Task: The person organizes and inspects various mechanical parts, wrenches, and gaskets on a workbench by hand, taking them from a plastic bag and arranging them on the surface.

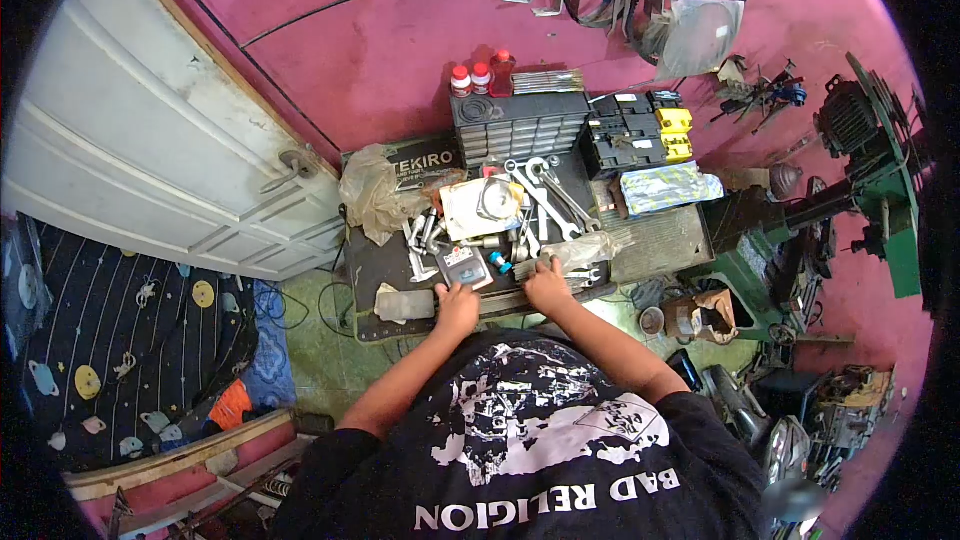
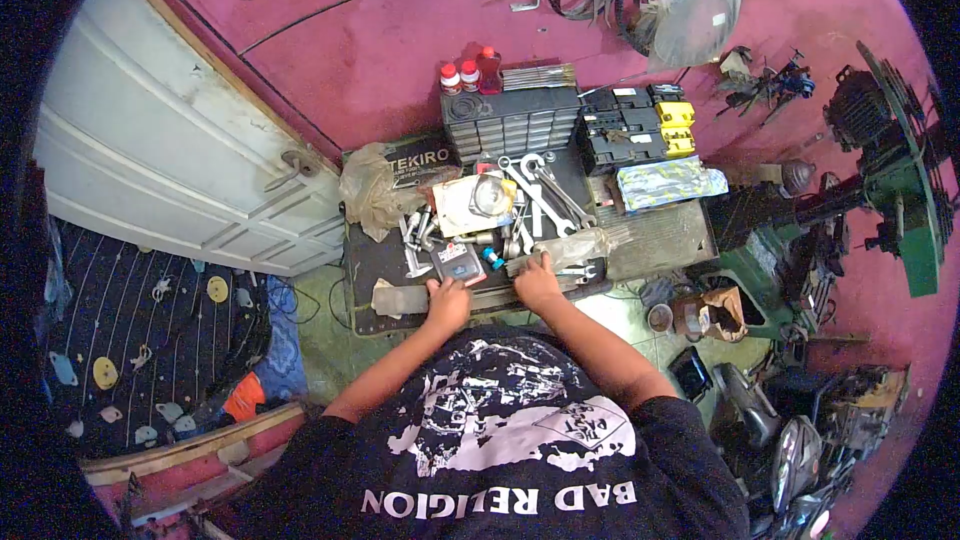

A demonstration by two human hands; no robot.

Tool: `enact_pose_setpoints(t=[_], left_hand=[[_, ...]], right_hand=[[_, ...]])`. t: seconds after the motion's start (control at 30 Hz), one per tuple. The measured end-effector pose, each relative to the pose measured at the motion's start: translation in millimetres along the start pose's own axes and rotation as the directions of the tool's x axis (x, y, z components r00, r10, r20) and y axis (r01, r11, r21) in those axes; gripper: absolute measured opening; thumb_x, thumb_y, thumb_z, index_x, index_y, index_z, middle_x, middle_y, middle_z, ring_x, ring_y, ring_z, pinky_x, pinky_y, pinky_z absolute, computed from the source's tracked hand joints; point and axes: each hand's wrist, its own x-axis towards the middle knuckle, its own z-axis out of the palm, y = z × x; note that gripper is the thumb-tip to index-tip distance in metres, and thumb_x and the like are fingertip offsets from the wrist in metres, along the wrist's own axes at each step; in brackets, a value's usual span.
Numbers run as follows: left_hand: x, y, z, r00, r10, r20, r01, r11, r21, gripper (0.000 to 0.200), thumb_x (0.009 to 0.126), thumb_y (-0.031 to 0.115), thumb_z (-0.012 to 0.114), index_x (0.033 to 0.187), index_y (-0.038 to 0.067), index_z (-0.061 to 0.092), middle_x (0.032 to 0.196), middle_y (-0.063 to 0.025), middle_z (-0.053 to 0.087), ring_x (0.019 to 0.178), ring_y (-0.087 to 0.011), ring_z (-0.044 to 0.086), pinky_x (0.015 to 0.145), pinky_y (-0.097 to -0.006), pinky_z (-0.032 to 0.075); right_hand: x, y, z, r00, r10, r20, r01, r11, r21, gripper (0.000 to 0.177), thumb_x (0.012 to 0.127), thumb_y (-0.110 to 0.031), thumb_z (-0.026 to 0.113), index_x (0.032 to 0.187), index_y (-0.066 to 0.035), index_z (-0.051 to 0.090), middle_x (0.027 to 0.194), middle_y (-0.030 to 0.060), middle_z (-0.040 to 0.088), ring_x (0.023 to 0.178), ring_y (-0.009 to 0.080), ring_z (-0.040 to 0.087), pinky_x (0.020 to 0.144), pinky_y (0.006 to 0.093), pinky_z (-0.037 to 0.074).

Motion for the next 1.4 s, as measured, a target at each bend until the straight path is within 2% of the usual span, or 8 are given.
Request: enact_pose_setpoints(t=[0.3,0.53,0.8,0.87,1.0,1.03,1.13,1.4], left_hand=[[-9,0,2,0.997,0.014,-0.077,-0.019,0.998,-0.065,0.015,0.079,0.016,0.060,0.073,0.011,0.073,0.086,-0.0045,0.068,0.095,-0.0237,0.058,0.083,-0.0498,0.035],[-9,-1,-17,0.998,-0.059,-0.008,0.057,0.988,-0.145,0.012,0.080,0.019,0.062,0.078,0.013,0.073,0.077,-0.0030,0.069,0.089,-0.0214,0.059,0.083,-0.0453,0.034],[6,36,-50,0.998,-0.057,0.038,0.065,0.958,-0.280,0.011,0.083,0.023,0.068,0.085,0.015,0.075,0.084,-0.0032,0.068,0.092,-0.0231,0.058,0.082,-0.0440,0.034],[18,54,-51,0.998,-0.057,0.027,0.063,0.943,-0.327,0.012,0.084,0.023,0.068,0.086,0.014,0.075,0.084,-0.0040,0.068,0.092,-0.0238,0.058,0.082,-0.0442,0.034],[61,103,-65,0.993,-0.016,0.118,0.070,0.879,-0.472,0.014,0.086,0.024,0.069,0.090,0.012,0.074,0.085,-0.0080,0.068,0.091,-0.0266,0.059,0.082,-0.0440,0.036],[73,118,-68,0.991,-0.003,0.135,0.071,0.861,-0.504,0.016,0.085,0.023,0.069,0.095,0.012,0.074,0.088,-0.0106,0.067,0.091,-0.0285,0.059,0.084,-0.0422,0.036],[111,164,-56,0.997,0.066,0.043,-0.032,0.844,-0.535,0.018,0.086,0.023,0.069,0.099,0.012,0.074,0.090,-0.0116,0.066,0.091,-0.0285,0.059,0.085,-0.0414,0.037],[190,265,-30,0.975,0.204,0.089,-0.095,0.744,-0.661,0.019,0.090,0.022,0.064,0.104,0.014,0.074,0.092,-0.0076,0.067,0.096,-0.0255,0.058,0.089,-0.0408,0.037]], right_hand=[[-12,0,4,0.992,-0.023,-0.126,0.026,0.999,0.022,0.026,0.092,-0.018,0.049,0.103,-0.010,0.071,0.098,0.0067,0.071,0.114,0.0279,0.057,0.112,0.0664,0.023],[-34,27,-37,0.997,0.023,-0.080,-0.019,0.998,0.055,0.017,0.088,-0.026,0.060,0.089,-0.015,0.074,0.086,0.0033,0.071,0.102,0.0257,0.061,0.103,0.0667,0.029],[-89,118,-99,0.994,0.086,-0.063,-0.043,0.868,0.494,0.015,0.081,-0.032,0.073,0.092,-0.024,0.078,0.085,0.0031,0.072,0.099,0.0227,0.062,0.099,0.0584,0.028],[-105,144,-119,0.995,0.084,-0.054,-0.025,0.737,0.675,0.019,0.080,-0.035,0.075,0.094,-0.022,0.078,0.086,0.0038,0.074,0.087,0.0293,0.066,0.102,0.0534,0.032],[-142,193,-150,0.985,0.174,-0.008,-0.030,0.217,0.976,0.018,0.080,-0.017,0.080,0.093,-0.006,0.076,0.085,0.0060,0.075,0.085,0.0151,0.068,0.084,0.0320,0.051],[-149,204,-157,0.971,0.215,-0.106,0.047,0.266,0.963,0.015,0.082,-0.011,0.078,0.093,-0.001,0.074,0.087,0.0066,0.074,0.085,0.0091,0.065,0.077,0.0274,0.052],[-165,227,-147,0.906,0.396,-0.147,0.196,-0.086,0.977,0.009,0.084,-0.006,0.074,0.091,0.000,0.074,0.087,0.0061,0.073,0.080,0.0105,0.064,0.076,0.0294,0.051],[-203,252,-163,0.758,0.452,-0.470,0.261,0.450,0.854,0.009,0.084,-0.012,0.072,0.090,-0.006,0.075,0.095,0.0069,0.072,0.097,0.0241,0.062,0.090,0.0376,0.045]])
